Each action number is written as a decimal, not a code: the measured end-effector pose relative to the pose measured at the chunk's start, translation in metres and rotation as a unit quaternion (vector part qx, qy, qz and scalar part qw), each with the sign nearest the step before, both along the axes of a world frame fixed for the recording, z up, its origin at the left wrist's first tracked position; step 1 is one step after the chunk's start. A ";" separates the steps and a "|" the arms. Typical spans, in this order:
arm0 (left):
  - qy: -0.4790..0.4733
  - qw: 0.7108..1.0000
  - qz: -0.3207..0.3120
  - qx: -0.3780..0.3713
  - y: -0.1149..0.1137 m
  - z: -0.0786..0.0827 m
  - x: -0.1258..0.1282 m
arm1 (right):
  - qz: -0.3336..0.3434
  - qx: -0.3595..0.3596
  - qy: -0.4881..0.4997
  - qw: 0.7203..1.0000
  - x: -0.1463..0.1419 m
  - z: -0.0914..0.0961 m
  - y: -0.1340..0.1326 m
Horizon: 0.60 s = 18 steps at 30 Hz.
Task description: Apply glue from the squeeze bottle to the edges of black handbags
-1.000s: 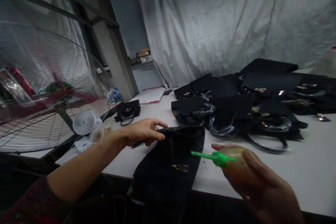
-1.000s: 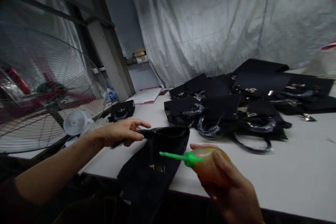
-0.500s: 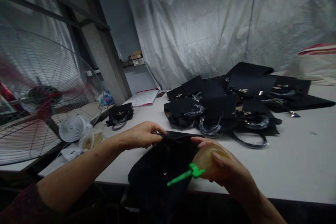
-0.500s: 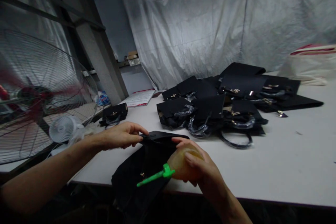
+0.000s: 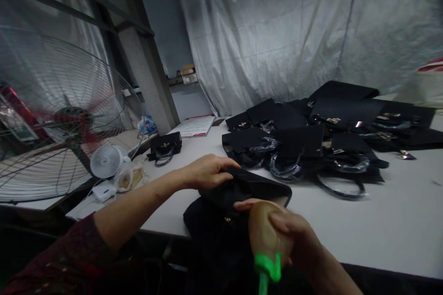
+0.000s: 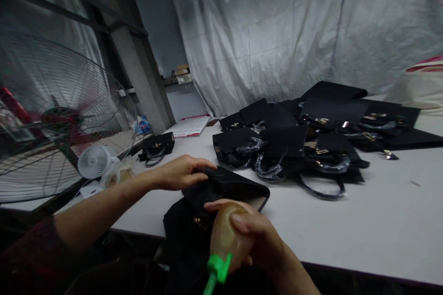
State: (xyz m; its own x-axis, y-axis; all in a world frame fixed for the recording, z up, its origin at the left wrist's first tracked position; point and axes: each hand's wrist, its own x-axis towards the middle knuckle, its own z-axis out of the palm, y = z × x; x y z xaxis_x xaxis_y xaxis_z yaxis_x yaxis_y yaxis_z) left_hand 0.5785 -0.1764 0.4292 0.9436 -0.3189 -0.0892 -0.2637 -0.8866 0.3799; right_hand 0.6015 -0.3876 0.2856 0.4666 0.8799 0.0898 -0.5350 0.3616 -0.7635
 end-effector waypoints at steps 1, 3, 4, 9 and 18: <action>-0.040 0.998 -0.032 0.031 0.001 -0.006 0.001 | -0.002 0.029 0.030 0.999 -0.004 -0.002 0.004; -0.094 0.992 -0.056 0.061 0.004 -0.020 0.002 | -0.024 0.068 0.096 0.993 -0.010 -0.006 0.013; -0.115 0.990 -0.053 0.068 0.006 -0.028 0.001 | -0.043 0.079 0.133 0.987 -0.012 -0.008 0.017; -0.360 0.930 0.046 0.060 0.029 -0.065 -0.019 | -0.090 0.136 0.234 0.958 -0.012 -0.005 0.025; -0.075 0.982 0.071 -0.155 0.016 -0.106 -0.035 | -0.006 0.228 0.243 0.943 -0.021 0.009 0.033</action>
